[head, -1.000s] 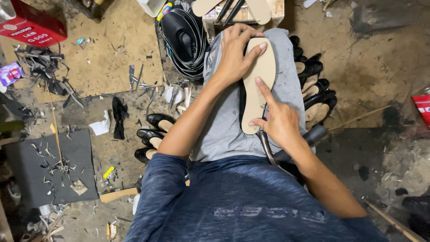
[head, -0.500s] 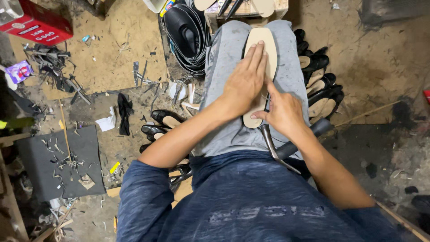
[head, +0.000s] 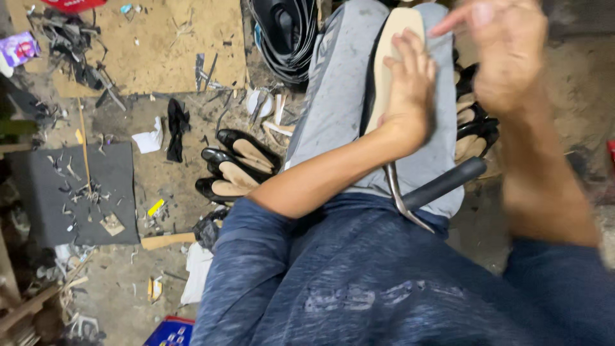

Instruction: The person sits on the floor and repeatedly places beige insoles into black shoes, pressing them into place with both hands. The person handles multiple shoes one at a time, aligning and seating each insole before moving to the next shoe.

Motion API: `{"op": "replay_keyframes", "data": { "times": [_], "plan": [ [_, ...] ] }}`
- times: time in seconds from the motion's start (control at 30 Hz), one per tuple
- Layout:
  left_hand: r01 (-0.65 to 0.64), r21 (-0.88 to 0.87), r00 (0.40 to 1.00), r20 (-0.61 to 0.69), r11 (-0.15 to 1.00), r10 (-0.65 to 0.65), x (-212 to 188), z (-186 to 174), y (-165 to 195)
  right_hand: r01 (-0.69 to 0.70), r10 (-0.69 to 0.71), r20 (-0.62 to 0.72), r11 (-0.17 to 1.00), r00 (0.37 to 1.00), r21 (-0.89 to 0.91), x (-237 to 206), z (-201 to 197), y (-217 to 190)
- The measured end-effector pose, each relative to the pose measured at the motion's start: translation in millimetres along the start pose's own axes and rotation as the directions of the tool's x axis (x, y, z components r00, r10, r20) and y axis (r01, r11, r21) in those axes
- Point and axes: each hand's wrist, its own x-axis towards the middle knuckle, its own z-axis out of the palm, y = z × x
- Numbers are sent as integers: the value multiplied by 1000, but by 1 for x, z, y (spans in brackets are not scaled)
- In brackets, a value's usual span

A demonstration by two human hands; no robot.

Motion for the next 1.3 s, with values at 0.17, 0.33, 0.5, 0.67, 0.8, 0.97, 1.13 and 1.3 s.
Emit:
{"op": "replay_keyframes", "data": {
  "times": [0.17,0.33,0.5,0.67,0.8,0.97,1.13,1.3],
  "plan": [
    [-326,-171,830,419,930,368,4,10,13,58,161,613,945,773,-322,41,50,5],
    [-374,-273,750,474,886,462,6,25,22,148,357,696,820,623,-553,53,81,9],
    [-377,-257,763,458,890,456,8,29,26,234,563,643,630,520,-740,42,96,1],
    [-357,-217,814,404,908,417,9,24,23,288,374,670,692,642,-662,58,87,17],
    [-279,-116,915,270,953,300,13,18,15,329,212,696,762,686,-557,83,62,48],
    [74,-58,988,-133,996,-81,8,14,4,-9,265,549,906,793,-424,98,40,96],
    [-30,-75,989,-148,997,19,9,18,-8,88,123,606,948,786,-307,100,31,131],
    [-81,-161,979,-199,984,48,16,26,-17,-79,200,486,963,851,-259,106,26,144]
  ]
}}
